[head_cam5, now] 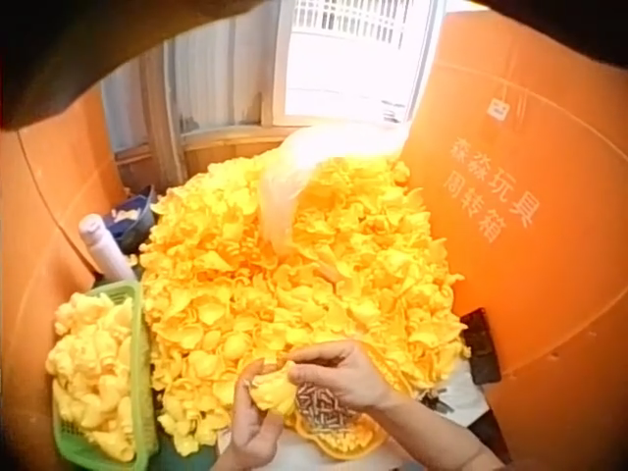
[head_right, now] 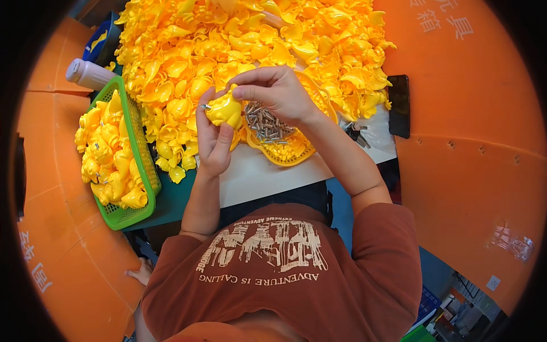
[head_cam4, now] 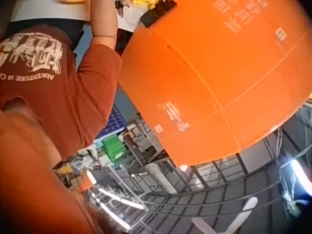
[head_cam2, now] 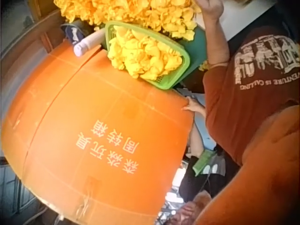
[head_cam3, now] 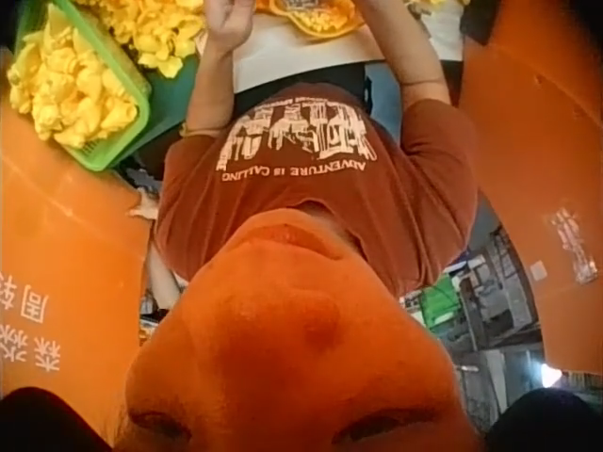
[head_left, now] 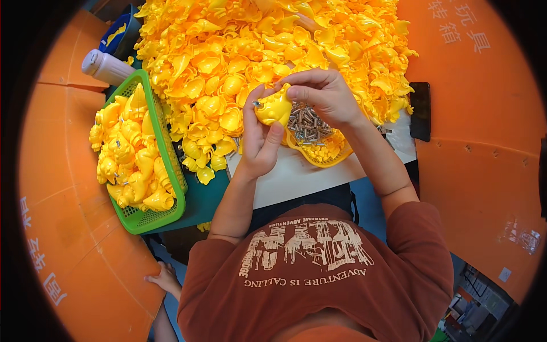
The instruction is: Assembling small yellow toy ducks by inserting a plastic component into the base.
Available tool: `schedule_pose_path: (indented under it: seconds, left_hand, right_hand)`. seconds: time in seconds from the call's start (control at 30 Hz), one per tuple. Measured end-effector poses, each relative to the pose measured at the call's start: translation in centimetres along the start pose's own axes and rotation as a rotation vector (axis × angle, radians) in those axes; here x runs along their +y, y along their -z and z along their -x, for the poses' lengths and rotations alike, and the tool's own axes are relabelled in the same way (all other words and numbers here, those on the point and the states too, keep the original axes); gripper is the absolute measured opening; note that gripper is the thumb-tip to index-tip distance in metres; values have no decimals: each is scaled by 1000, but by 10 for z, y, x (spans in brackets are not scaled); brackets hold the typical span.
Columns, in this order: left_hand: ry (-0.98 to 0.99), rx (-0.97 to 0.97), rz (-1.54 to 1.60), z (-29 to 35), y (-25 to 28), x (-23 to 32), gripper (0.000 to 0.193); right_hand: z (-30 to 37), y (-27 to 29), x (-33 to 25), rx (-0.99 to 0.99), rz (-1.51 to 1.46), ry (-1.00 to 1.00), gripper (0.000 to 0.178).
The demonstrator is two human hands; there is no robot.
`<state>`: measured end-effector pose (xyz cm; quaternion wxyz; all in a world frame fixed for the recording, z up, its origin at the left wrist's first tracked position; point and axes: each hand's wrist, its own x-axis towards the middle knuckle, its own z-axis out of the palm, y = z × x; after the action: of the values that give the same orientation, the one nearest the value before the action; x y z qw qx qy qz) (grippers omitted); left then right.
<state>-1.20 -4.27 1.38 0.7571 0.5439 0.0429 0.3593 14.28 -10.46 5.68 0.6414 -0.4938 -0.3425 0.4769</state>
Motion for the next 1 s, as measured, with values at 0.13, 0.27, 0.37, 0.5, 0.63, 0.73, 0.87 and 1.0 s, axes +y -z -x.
schedule_pose_path:
  seconds: [0.13, 0.27, 0.37, 0.5, 0.63, 0.73, 0.87, 1.0]
  left_hand:
    - [6, 9, 56, -2, -2, -3, 57]
    - [-19, 92, 71, -3, -2, -6, 54]
    - [18, 161, 107, -6, -4, 1, 51]
    - [48, 269, 118, -7, -1, 2, 49]
    - [56, 279, 166, -9, 6, 4, 53]
    - [46, 253, 189, -8, 6, 4, 55]
    - [51, 211, 140, -7, 7, 7, 55]
    - [2, 179, 50, -6, 7, 4, 53]
  right_hand:
    - [-2, 2, 6, 6, -5, 25, 17]
    - [-5, -3, 13, 26, -20, 69, 17]
    - [-5, -12, 15, 89, -81, 104, 16]
    - [1, -25, 20, 186, 187, 164, 23]
    - [6, -23, 17, -13, 166, 182, 43]
    - [5, -17, 12, -77, 192, 173, 53]
    - [4, -11, 10, -139, 145, 122, 56]
    - [3, -6, 6, -152, 108, 64, 57]
